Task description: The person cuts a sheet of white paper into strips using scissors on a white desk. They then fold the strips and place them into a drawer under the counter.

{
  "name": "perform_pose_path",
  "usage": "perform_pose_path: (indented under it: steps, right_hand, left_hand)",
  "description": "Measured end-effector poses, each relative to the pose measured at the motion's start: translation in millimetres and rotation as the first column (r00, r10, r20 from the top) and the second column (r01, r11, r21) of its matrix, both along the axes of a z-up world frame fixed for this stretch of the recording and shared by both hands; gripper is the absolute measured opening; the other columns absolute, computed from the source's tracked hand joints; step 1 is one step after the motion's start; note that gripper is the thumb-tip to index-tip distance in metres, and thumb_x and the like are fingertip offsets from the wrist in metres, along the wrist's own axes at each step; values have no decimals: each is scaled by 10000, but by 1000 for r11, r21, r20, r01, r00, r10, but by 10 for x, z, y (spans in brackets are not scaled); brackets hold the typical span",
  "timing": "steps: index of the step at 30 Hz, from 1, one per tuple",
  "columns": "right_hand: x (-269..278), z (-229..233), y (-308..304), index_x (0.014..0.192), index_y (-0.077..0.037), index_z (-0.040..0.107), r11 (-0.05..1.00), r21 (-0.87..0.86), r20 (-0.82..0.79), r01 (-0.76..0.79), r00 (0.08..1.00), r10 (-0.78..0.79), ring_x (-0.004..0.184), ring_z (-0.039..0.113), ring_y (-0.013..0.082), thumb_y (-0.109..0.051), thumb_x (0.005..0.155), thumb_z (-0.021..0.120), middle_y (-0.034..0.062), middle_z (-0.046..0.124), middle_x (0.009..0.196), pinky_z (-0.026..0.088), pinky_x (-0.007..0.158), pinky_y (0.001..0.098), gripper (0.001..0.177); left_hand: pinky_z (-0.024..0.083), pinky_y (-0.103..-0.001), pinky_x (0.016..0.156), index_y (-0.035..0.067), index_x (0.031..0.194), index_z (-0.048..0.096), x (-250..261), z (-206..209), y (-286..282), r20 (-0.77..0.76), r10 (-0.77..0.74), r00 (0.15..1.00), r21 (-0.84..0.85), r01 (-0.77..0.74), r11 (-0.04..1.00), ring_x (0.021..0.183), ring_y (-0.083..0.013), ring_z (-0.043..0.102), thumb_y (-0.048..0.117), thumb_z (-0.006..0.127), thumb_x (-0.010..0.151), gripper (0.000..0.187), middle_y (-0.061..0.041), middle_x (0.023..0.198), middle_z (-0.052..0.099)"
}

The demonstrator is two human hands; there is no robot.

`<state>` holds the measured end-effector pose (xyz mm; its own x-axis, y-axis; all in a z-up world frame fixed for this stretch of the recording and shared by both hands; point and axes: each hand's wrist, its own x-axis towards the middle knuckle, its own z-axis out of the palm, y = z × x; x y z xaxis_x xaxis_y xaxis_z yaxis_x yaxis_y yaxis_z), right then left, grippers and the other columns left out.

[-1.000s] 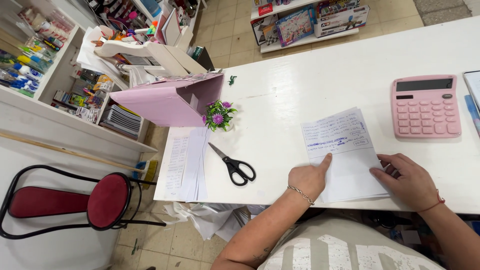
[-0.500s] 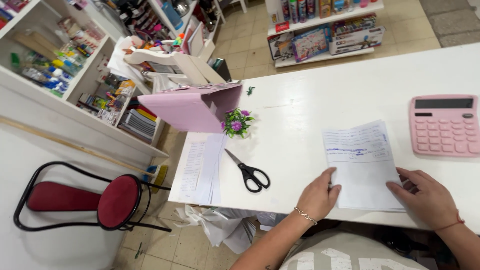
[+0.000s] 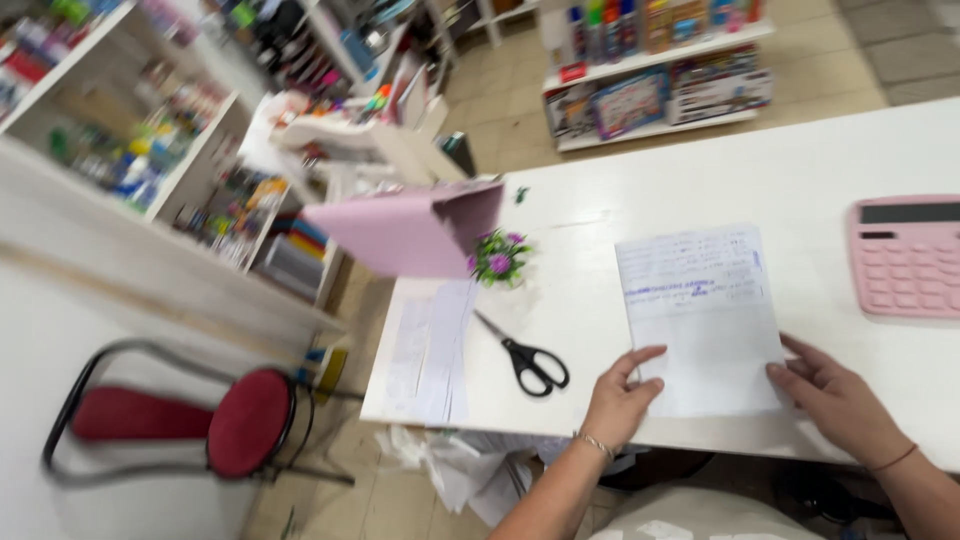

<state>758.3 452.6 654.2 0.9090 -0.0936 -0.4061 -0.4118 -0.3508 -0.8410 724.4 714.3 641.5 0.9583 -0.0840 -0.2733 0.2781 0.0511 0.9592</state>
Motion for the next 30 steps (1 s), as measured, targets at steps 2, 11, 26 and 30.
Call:
perform_pose_path:
  steps: [2,11,26,30]
  right_hand:
    - [-126,-240,-85,1546,-33,494,993,56,11,103,995,-104,1291,593,246,-165,909,671,214,664,1370,414,1111,334,674]
    - [-1645,-14,-848,1207,45,697,761,204,-20,616,780,-626,863,695,345,-78,985,698,228,761,974,512,733,457,254]
    - [-7055,-1432,-1854,1034,-28,826,198,-17,9,980,198,-980,881,684,151,-243,874,790,69,848,944,494,856,304,270]
    - [-8414,-1967,-1675,1067,-77,786,30,15,126,999,28,-992,648,563,138,-219,898,761,61,679,674,444,646,279,222]
  left_hand:
    - [307,-186,485,247,1316,680,0,-87,-64,66,-119,991,153,108,982,539,-21,337,116,625,970,374,85,739,450]
    - [487,-268,814,188,1110,734,-312,24,-1113,418,-628,657,345,525,778,884,-128,551,35,501,1028,290,18,1028,604]
    - [485,-455,764,295,960,697,-3415,-1545,-3745,209,-944,-257,707,706,-36,874,-319,641,21,513,879,340,-37,969,558]
    - [482,-463,784,269,964,670,-4499,-1957,-4306,34,-840,-542,709,605,-362,904,-339,646,71,487,899,277,-63,1031,569]
